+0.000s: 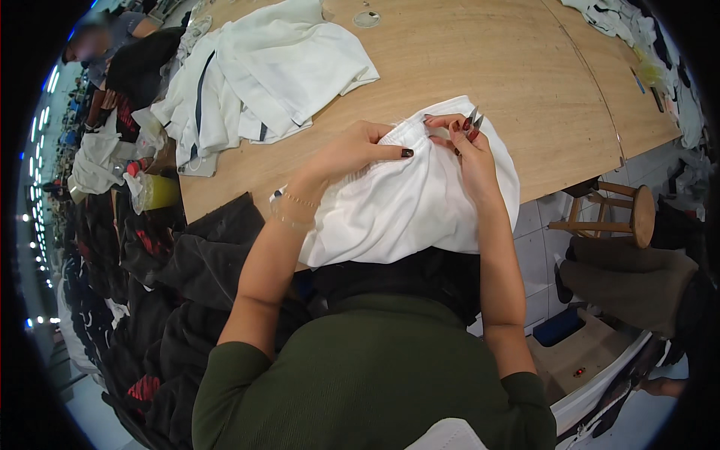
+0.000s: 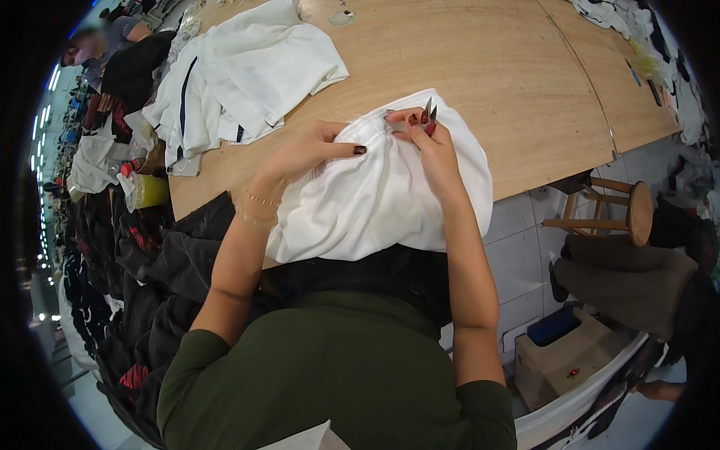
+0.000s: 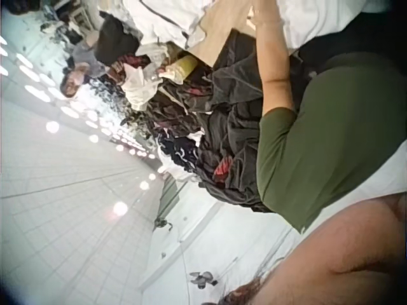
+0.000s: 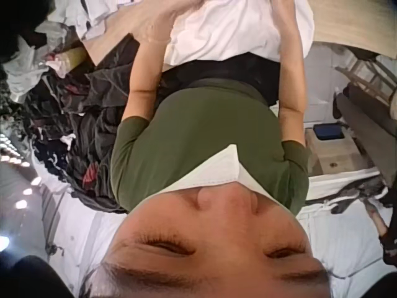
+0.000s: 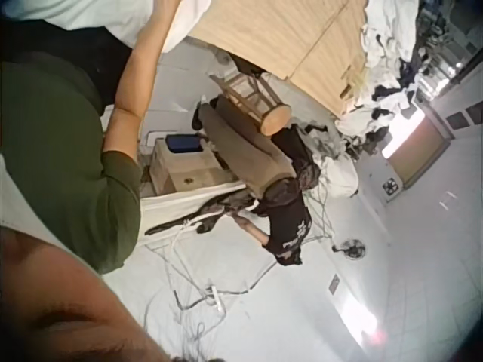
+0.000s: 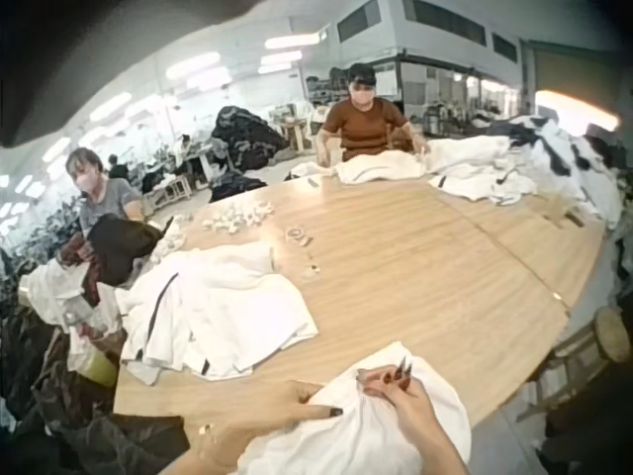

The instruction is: Trimming excess threads from white athletic garments using thread snips.

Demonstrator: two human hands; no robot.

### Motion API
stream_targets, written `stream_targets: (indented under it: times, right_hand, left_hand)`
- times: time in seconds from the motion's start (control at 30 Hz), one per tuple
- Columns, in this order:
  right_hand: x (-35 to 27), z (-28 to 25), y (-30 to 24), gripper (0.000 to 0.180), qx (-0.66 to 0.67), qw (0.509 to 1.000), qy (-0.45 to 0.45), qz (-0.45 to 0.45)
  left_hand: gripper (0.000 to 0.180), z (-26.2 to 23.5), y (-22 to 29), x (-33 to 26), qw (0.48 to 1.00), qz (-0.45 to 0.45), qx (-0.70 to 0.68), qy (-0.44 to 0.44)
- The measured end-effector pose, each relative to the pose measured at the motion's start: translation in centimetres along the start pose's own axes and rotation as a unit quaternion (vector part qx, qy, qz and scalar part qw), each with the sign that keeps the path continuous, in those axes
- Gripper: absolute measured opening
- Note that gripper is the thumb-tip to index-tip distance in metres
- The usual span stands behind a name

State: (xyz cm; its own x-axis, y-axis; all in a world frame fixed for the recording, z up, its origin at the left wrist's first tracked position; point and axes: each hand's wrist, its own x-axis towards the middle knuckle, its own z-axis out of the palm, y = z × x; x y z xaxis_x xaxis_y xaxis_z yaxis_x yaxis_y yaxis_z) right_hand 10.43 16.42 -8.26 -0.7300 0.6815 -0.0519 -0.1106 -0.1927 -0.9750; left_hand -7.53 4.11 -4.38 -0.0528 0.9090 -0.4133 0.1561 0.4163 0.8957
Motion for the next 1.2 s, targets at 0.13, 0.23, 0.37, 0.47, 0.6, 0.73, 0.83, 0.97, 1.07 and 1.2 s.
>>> stream_targets:
  times: [0.13,0.23,0.37,0.47,0.6,0.73,0.83,0.97,1.07,1.2]
  right_hand:
    - [-0.5,1.2,-2.4,0.023,0.001,0.998,-0.059,0.033]
    - [-1.2,0.7,-3.7,0.018,-0.142,0.988,0.056,-0.04]
    - [-3.9,0.7,-7.3,0.013,-0.208,0.968,0.136,-0.041]
    - [-5.8,1.0,-8.0,0.015,-0.227,0.956,0.122,-0.141]
    - [-7.9,2.7,-7.9,0.026,-0.326,0.897,0.174,-0.242]
    - [-7.4,2.7,-6.6,0.026,-0.338,0.867,0.159,-0.33]
    - [-7.3,3.1,-7.2,0.025,-0.375,0.852,0.135,-0.339]
    - [-7.0,3.3,-7.1,0.025,-0.389,0.842,0.13,-0.35]
    - [-7.0,3.3,-7.4,0.025,-0.397,0.829,0.135,-0.37]
    - [-6.9,3.3,-7.4,0.024,-0.403,0.828,0.128,-0.369]
  left_hand:
    - [0.021,2.5,2.3,-3.4,0.942,0.038,-0.327,0.064]
    - [0.021,3.5,3.3,-4.2,0.922,0.061,-0.37,0.093]
    - [0.021,3.9,4.3,-4.8,0.932,0.033,-0.34,0.117]
    - [0.021,4.3,4.2,-4.9,0.929,0.052,-0.339,0.135]
    - [0.021,5.2,4.4,-4.8,0.935,0.076,-0.304,0.168]
    - [0.02,5.8,4.6,-5.1,0.939,0.086,-0.268,0.197]
    - [0.02,5.9,4.7,-5.1,0.937,0.091,-0.268,0.204]
    - [0.021,6.0,4.5,-5.1,0.936,0.105,-0.264,0.205]
    - [0.021,6.0,4.7,-5.3,0.942,0.108,-0.242,0.203]
    - [0.021,6.0,4.5,-5.0,0.941,0.102,-0.248,0.206]
